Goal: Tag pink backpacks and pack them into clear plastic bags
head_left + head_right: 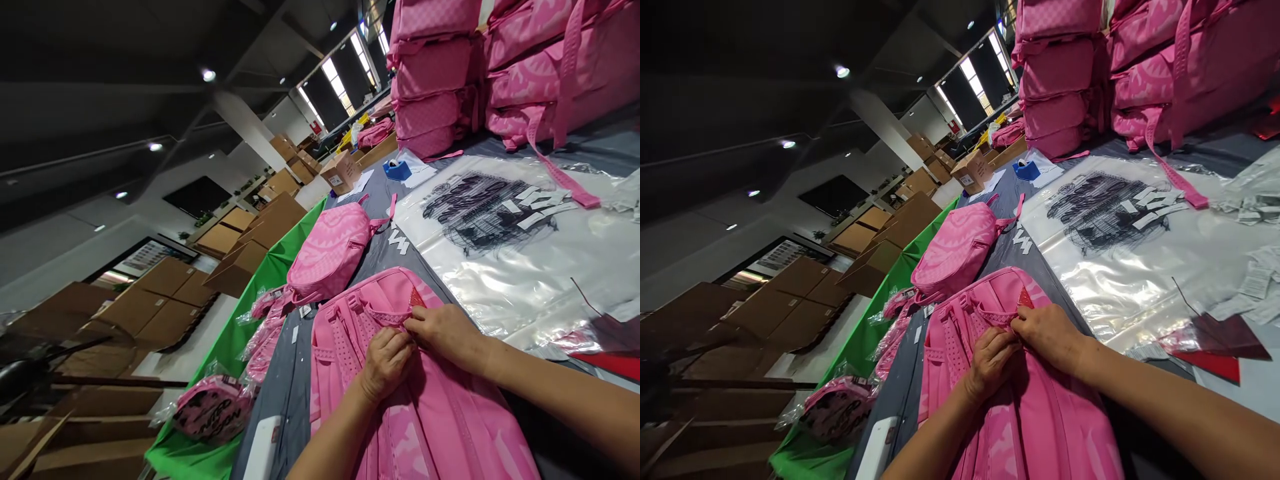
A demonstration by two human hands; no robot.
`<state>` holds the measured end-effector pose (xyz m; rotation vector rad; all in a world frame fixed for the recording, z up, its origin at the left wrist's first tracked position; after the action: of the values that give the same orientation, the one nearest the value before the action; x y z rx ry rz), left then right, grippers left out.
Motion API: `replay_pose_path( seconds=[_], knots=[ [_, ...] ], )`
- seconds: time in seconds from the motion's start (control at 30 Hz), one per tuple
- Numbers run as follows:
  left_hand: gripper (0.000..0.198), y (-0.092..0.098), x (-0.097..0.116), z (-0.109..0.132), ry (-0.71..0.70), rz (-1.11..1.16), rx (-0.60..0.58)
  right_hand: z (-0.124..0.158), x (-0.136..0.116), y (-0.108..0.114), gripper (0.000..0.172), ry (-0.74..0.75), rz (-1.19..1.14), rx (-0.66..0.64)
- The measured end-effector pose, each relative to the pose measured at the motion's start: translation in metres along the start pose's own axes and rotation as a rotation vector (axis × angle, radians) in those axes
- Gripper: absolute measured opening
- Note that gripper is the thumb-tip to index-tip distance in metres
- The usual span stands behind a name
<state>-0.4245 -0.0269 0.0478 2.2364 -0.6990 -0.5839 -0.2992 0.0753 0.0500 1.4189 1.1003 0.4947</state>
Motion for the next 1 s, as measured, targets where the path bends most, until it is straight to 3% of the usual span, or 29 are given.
replay_pose_path(
  seconds=[0.2, 0.3, 0.53, 0.8, 1.0],
  knots=[
    [0.016, 0.001, 0.001, -0.001, 0.023, -0.014, -0.005, 0.012, 0.006, -0.004, 0.013, 0.094, 0.039, 0.091],
    [0.015, 0.0, 0.001, 0.001, 0.015, -0.006, -0.012, 0.0, -0.003, 0.004, 0.018, 0.075, 0.07, 0.071],
    [0.015, -0.001, 0.001, 0.006, 0.055, -0.013, -0.081, -0.046, -0.002, 0.023, 0.028, -0.125, -0.037, -0.055],
    [0.025, -0.005, 0.0, -0.007, 0.137, -0.091, -0.232, -0.049, 0.01, 0.018, 0.024, -0.212, -0.13, -0.077],
    [0.026, 0.001, -0.002, -0.004, 0.159, -0.082, -0.081, -0.045, 0.011, 0.014, 0.021, -0.156, -0.179, -0.021]
  ],
)
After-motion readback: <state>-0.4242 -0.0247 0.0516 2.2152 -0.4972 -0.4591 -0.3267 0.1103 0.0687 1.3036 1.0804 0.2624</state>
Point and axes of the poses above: each hand's wrist, its own z-axis away from the middle knuckle, its own y-axis out of the back of the hand, x = y × z, the point moved 2 cm from there along -z, towards the middle knuckle, and after that the axes turned 12 degrees about -y, right-handed, at the moved point
